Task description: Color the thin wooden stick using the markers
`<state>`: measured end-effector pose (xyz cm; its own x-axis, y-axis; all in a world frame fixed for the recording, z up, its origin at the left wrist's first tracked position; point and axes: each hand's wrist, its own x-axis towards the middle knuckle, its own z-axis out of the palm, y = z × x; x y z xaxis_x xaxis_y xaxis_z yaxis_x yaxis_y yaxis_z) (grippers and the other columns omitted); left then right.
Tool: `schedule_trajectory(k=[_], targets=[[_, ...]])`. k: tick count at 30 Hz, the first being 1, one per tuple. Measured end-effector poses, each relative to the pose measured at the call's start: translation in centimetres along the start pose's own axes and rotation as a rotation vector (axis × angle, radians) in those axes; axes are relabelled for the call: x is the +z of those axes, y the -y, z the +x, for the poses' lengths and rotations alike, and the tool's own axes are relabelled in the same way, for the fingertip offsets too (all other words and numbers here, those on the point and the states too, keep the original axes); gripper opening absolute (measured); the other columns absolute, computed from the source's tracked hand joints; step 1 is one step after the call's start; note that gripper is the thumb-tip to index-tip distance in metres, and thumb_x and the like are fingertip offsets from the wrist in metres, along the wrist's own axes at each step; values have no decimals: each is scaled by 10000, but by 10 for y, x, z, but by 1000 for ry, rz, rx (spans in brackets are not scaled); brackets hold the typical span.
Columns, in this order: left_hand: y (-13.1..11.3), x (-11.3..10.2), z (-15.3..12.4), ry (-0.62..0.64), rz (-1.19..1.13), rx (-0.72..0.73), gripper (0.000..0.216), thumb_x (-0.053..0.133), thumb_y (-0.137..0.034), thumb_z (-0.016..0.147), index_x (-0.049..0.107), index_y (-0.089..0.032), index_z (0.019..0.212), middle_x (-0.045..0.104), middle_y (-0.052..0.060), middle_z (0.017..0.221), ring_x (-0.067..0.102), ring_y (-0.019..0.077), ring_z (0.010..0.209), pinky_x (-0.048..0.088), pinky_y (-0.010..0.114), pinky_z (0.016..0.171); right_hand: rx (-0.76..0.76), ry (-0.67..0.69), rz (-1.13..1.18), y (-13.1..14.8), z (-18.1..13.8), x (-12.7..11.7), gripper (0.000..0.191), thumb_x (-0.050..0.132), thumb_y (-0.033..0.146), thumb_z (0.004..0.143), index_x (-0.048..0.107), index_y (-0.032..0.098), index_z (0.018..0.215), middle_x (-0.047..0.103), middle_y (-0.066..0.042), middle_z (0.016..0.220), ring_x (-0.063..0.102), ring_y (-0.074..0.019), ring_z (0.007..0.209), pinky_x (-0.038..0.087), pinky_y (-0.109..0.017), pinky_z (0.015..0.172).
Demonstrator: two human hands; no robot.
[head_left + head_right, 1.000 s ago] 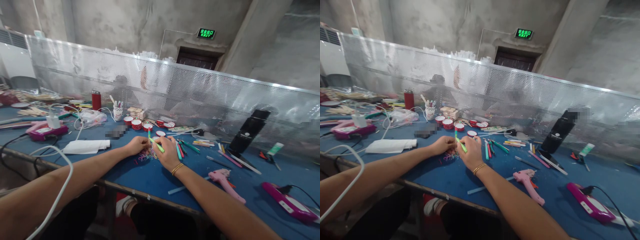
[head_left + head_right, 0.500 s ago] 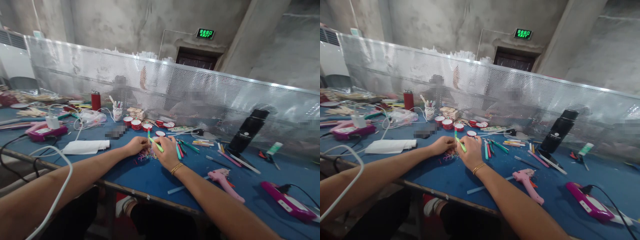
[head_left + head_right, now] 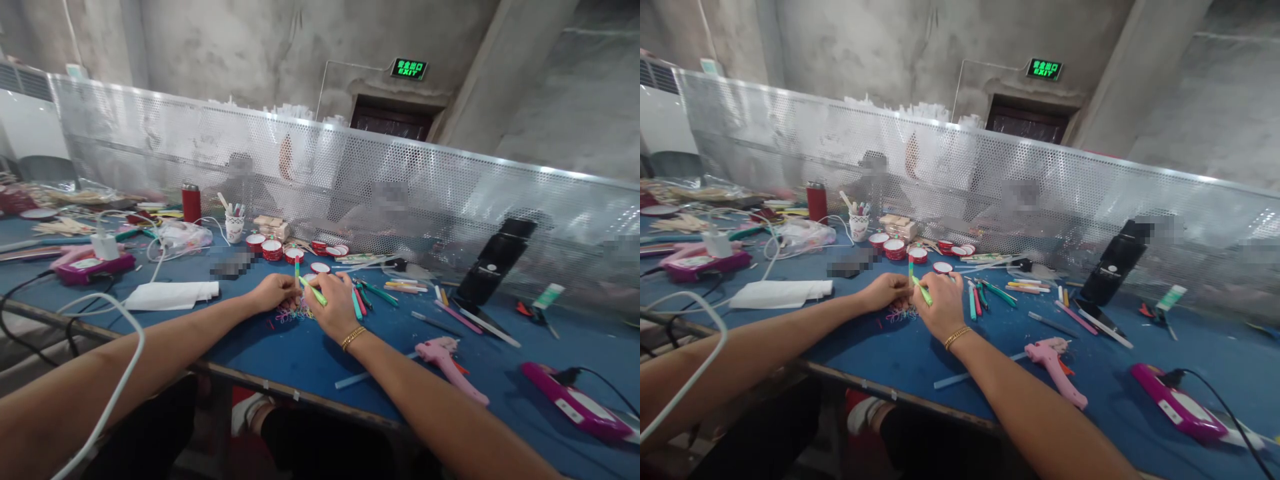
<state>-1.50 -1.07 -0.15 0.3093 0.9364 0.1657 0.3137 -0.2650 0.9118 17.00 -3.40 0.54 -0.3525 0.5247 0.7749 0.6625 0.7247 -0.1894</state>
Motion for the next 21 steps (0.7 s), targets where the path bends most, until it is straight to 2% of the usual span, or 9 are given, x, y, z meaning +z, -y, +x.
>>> schedule_trajectory(k=[9, 14, 21], targets=[[0, 1, 0, -24, -9, -7, 343, 709, -467, 721, 570, -160, 663, 654, -12, 555, 625, 128, 509, 463, 207, 487, -12, 7, 0, 0, 0, -1, 132, 506, 312, 923, 578, 230, 848, 667, 5, 827, 586, -172, 859, 246, -379, 1010], [0, 0, 0, -14, 17, -11, 346, 700, -471, 726, 571, -161, 641, 666, 1, 571, 628, 129, 517, 472, 211, 497, 29, -21, -1, -1, 1, -2, 129, 508, 302, 923, 563, 227, 833, 677, 2, 847, 584, -171, 840, 266, -369, 983], [1, 0, 0, -17, 11, 0, 345, 690, -476, 739, 567, -164, 656, 654, -7, 562, 621, 130, 509, 483, 216, 499, -4, 8, -9, 0, 0, -1, 125, 509, 309, 924, 571, 231, 848, 669, 3, 832, 582, -177, 860, 251, -382, 1002]])
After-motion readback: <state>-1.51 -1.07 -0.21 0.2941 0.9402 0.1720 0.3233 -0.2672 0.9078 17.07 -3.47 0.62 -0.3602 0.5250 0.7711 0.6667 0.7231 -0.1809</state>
